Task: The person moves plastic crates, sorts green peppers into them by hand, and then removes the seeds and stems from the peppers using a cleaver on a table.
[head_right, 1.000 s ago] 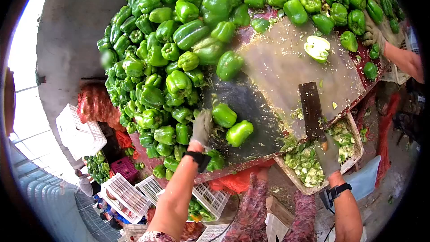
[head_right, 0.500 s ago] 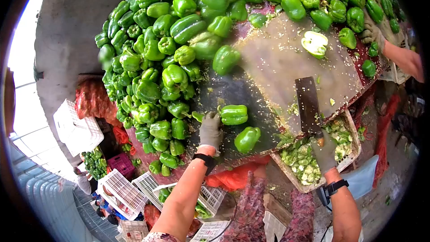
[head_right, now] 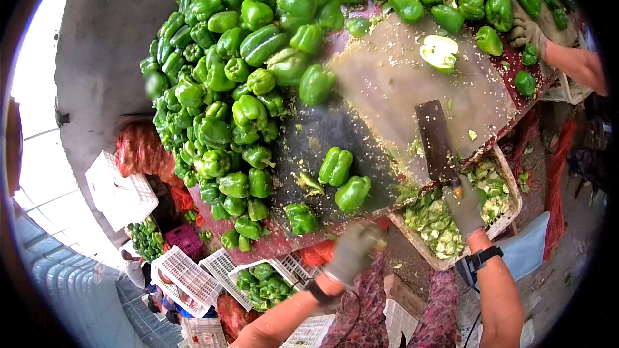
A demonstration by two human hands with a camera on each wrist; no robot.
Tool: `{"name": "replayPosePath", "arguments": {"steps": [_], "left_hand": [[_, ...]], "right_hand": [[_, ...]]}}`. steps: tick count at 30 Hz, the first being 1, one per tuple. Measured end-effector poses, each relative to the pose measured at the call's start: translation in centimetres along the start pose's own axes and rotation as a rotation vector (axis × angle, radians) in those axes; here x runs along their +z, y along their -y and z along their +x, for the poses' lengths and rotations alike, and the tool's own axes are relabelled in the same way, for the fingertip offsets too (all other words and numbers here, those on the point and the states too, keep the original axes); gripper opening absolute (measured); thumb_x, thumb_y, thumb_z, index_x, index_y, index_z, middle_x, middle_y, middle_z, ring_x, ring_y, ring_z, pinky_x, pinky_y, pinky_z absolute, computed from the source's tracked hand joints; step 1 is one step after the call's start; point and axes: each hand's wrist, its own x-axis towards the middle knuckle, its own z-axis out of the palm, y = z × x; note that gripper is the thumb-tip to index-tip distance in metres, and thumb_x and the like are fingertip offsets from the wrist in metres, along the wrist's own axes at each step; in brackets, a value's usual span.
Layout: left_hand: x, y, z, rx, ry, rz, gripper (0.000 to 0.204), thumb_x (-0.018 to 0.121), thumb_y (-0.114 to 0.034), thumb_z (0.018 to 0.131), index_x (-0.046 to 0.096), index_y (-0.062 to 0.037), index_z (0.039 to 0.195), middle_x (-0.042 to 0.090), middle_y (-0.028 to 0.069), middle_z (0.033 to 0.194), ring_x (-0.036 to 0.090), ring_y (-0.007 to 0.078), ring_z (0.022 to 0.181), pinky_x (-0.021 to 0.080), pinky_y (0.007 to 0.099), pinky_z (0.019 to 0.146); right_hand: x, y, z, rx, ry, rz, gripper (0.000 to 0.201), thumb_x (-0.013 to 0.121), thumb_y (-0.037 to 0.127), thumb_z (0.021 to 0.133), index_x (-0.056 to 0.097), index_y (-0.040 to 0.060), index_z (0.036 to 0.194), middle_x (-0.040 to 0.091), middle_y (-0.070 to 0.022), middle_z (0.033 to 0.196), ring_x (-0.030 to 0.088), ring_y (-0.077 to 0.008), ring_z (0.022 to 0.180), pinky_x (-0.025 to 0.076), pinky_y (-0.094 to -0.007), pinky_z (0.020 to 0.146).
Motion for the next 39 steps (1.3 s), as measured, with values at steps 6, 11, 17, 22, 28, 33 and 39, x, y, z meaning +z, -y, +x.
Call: {"name": "replayPosePath", "arguments": {"steps": [6, 11, 17, 22, 28, 33, 39], "left_hand": [[-2.2, 0.3, 2.1, -0.004, -0.205, 0.003, 0.048, 0.069, -0.010, 0.086, 0.057, -0.0070, 0.132, 0.059, 0.0214, 0.127, 0.059, 0.0390, 0.111, 0.049, 0.0451, 0.096], [-5.9, 13.4, 4.6, -0.623, -0.520, 0.425, 0.053, 0.061, -0.038, 0.095, 0.049, -0.0005, 0.130, 0.055, 0.0293, 0.123, 0.056, 0.0454, 0.112, 0.048, 0.0476, 0.095], [-4.2, 14.9, 6.1, -0.866, -0.317, 0.375, 0.049, 0.063, -0.036, 0.091, 0.049, -0.0033, 0.124, 0.054, 0.0289, 0.121, 0.058, 0.0458, 0.109, 0.049, 0.0491, 0.094], [-0.4, 14.4, 3.5, -0.749, -0.426, 0.195, 0.036, 0.063, -0.020, 0.088, 0.051, -0.0038, 0.119, 0.056, 0.0278, 0.112, 0.057, 0.0481, 0.102, 0.048, 0.0513, 0.089], [6.3, 12.3, 0.9, -0.801, -0.644, -0.062, 0.032, 0.065, -0.018, 0.091, 0.059, 0.0034, 0.113, 0.064, 0.0215, 0.103, 0.062, 0.0348, 0.091, 0.049, 0.0417, 0.084], [11.3, 3.9, 0.3, -0.918, -0.568, -1.285, 0.036, 0.062, -0.015, 0.092, 0.056, 0.0018, 0.124, 0.064, 0.0163, 0.108, 0.060, 0.0248, 0.098, 0.049, 0.0367, 0.087], [16.9, -1.4, -1.8, -0.506, -0.048, -0.361, 0.046, 0.059, -0.018, 0.095, 0.051, -0.0006, 0.137, 0.060, 0.0249, 0.127, 0.057, 0.0360, 0.118, 0.045, 0.0403, 0.101]], "right_hand": [[-1.1, 1.3, 0.2, 0.019, 0.040, -0.064, 0.044, 0.069, 0.013, 0.087, 0.057, -0.0014, 0.126, 0.068, -0.0091, 0.090, 0.060, -0.0143, 0.076, 0.050, -0.0300, 0.070], [-0.8, 1.4, 0.6, 0.167, 0.073, 0.020, 0.044, 0.069, 0.013, 0.088, 0.055, -0.0005, 0.128, 0.064, -0.0046, 0.083, 0.055, -0.0088, 0.060, 0.047, -0.0264, 0.052], [0.8, 1.2, -0.2, 0.322, 0.046, 0.180, 0.040, 0.069, 0.012, 0.089, 0.057, 0.0025, 0.126, 0.059, 0.0004, 0.080, 0.051, -0.0067, 0.056, 0.043, -0.0240, 0.047], [1.4, 1.6, -0.4, 0.387, 0.034, 0.203, 0.036, 0.069, 0.013, 0.089, 0.058, 0.0040, 0.122, 0.060, 0.0004, 0.081, 0.050, -0.0064, 0.057, 0.042, -0.0232, 0.049], [1.1, 1.6, -0.3, 0.301, 0.055, 0.159, 0.038, 0.069, 0.012, 0.089, 0.058, 0.0030, 0.124, 0.061, -0.0001, 0.082, 0.053, -0.0059, 0.060, 0.044, -0.0232, 0.051], [0.9, 2.4, -0.4, 0.340, 0.050, 0.206, 0.039, 0.069, 0.011, 0.089, 0.058, 0.0006, 0.125, 0.063, -0.0004, 0.085, 0.054, -0.0060, 0.060, 0.045, -0.0231, 0.051], [-0.5, 1.1, 0.1, 0.135, 0.063, -0.052, 0.048, 0.072, 0.015, 0.084, 0.056, -0.0031, 0.125, 0.069, -0.0148, 0.089, 0.063, -0.0213, 0.073, 0.051, -0.0346, 0.067]]}}
